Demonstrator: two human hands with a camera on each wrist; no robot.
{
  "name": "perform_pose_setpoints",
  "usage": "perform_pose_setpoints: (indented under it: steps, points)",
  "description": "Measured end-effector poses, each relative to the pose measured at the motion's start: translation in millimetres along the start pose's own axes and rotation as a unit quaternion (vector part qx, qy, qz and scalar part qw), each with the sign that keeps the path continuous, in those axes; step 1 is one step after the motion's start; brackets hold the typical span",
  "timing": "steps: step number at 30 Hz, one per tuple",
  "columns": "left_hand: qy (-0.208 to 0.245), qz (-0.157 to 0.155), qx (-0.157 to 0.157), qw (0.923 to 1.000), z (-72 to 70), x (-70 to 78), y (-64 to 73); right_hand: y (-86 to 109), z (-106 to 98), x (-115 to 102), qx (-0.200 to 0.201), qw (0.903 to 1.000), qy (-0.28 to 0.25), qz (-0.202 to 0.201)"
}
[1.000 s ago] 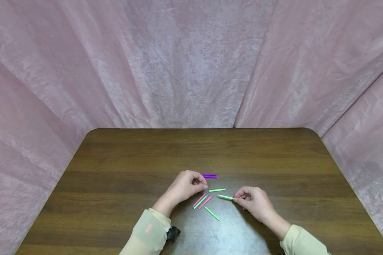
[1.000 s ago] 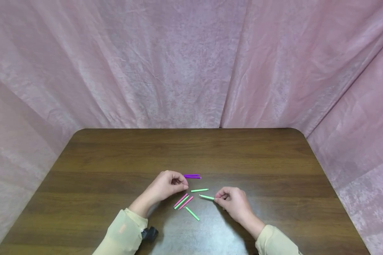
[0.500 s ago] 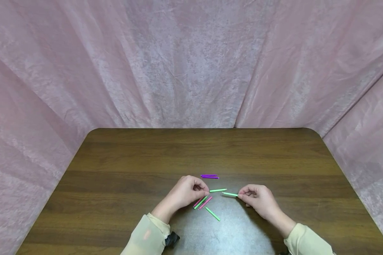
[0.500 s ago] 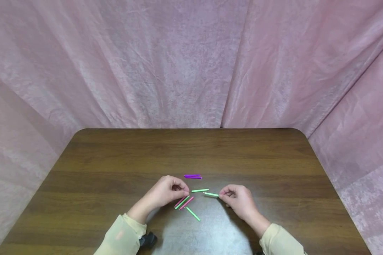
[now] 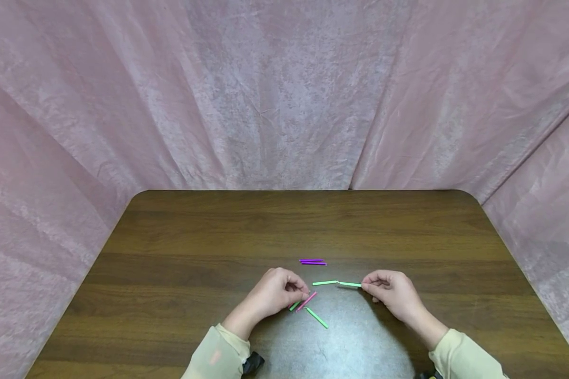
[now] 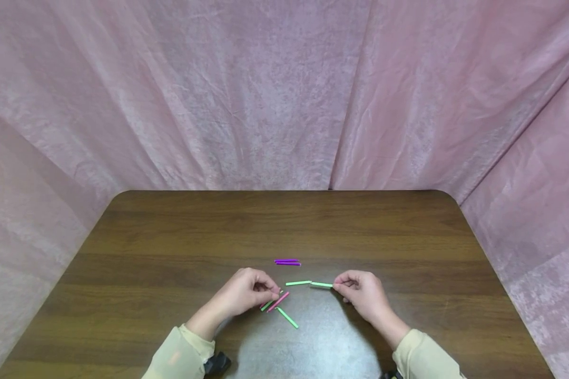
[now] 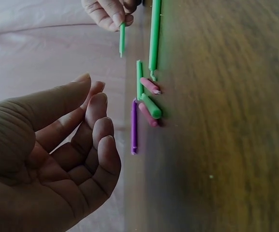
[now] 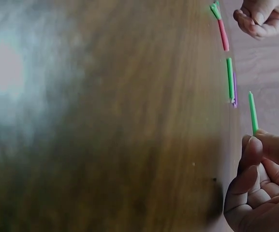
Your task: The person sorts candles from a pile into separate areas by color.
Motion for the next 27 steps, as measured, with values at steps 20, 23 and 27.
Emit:
perform_pose_setpoints:
  steps: [20,23,27]
  points:
    - [-0.045,0.024,0.007,0.9987,11.9,0.5,-0.6,-6.9,-12,6,0.025,0.9992,0.027,0.018]
    - [-0.055,0.029,0.007,0.998,12.8,0.8,-0.4,-7.4,-14,6,0.026,0.9989,0.034,0.02]
    - [-0.073,0.035,0.004,0.9967,14.1,1.6,-0.5,-8.1,-15,5,0.026,0.9985,0.043,0.024]
Point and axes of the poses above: each hand's wrist, its own y-axis away from the middle knuckle, its own z-axis out of the palm, x = y × z, the point moved 3 cm from there along -y, towards the middle knuckle, and after that the axes turned 15 degrees about -x, right-handed, at the moved point
